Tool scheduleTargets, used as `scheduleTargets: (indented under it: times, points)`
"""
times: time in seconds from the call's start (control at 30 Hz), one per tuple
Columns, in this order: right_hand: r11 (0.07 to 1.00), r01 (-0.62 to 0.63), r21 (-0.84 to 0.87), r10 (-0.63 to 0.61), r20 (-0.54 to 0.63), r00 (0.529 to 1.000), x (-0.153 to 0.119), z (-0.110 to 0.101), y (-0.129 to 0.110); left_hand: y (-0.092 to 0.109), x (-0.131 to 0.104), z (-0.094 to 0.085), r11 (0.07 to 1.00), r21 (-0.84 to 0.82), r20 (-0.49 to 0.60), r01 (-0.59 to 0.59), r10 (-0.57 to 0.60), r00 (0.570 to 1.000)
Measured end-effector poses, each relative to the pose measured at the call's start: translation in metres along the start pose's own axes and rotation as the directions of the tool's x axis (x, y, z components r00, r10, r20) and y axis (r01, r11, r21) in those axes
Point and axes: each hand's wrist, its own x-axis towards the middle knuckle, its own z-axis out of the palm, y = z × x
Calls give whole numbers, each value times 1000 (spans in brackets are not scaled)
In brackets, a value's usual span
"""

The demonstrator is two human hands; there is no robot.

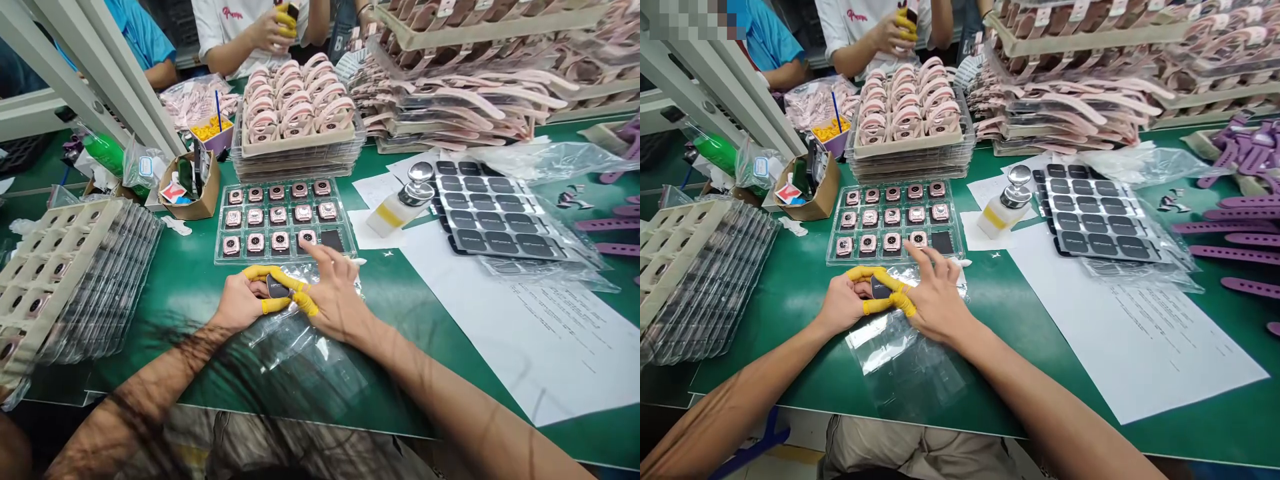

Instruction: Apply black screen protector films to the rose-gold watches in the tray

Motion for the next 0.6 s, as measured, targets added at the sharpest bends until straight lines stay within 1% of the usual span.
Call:
scheduleTargets:
  times: [0.07,0.1,0.13,0.23,0.27,0.3,0.37,0.4,0.43,0.47,0.5,0.53,0.6]
  points:
    - [994,-110,-12,109,-52,993,1,1,1,2,0,1,1000,-7,5,15,-15,1000]
    - [992,-124,3,124,-72,990,0,2,1,3,0,1,1000,-10,8,24,-24,1000]
    - [994,-101,30,103,-82,991,0,2,0,4,0,1,999,-10,12,33,-33,999]
    - [994,70,84,-64,-74,995,0,2,-1,6,0,2,999,-6,11,50,-50,999]
    - [993,88,76,-83,-71,994,1,2,0,6,0,2,998,-11,10,55,-55,998]
    - [996,68,58,-64,-76,995,2,1,1,7,0,2,998,-20,10,58,-58,998]
    - [998,-54,41,58,-110,992,4,-2,3,7,0,2,997,-39,11,64,-63,998]
    - [991,-116,68,124,-127,984,4,-3,3,7,-1,3,997,-43,12,63,-63,998]
    - [978,-162,132,180,-134,975,4,-3,2,6,-1,3,997,-39,14,60,-59,998]
    - [952,-200,233,232,-118,965,4,-3,-1,6,0,2,998,-28,21,54,-53,998]
    - [902,-240,358,283,-71,956,4,-1,-5,4,0,2,999,-13,34,40,-39,999]
    - [826,-287,486,324,7,946,4,2,-10,2,0,1,1000,10,53,10,-11,999]
    - [629,-388,673,364,186,913,6,8,-21,-3,1,-1,989,92,91,-118,110,990]
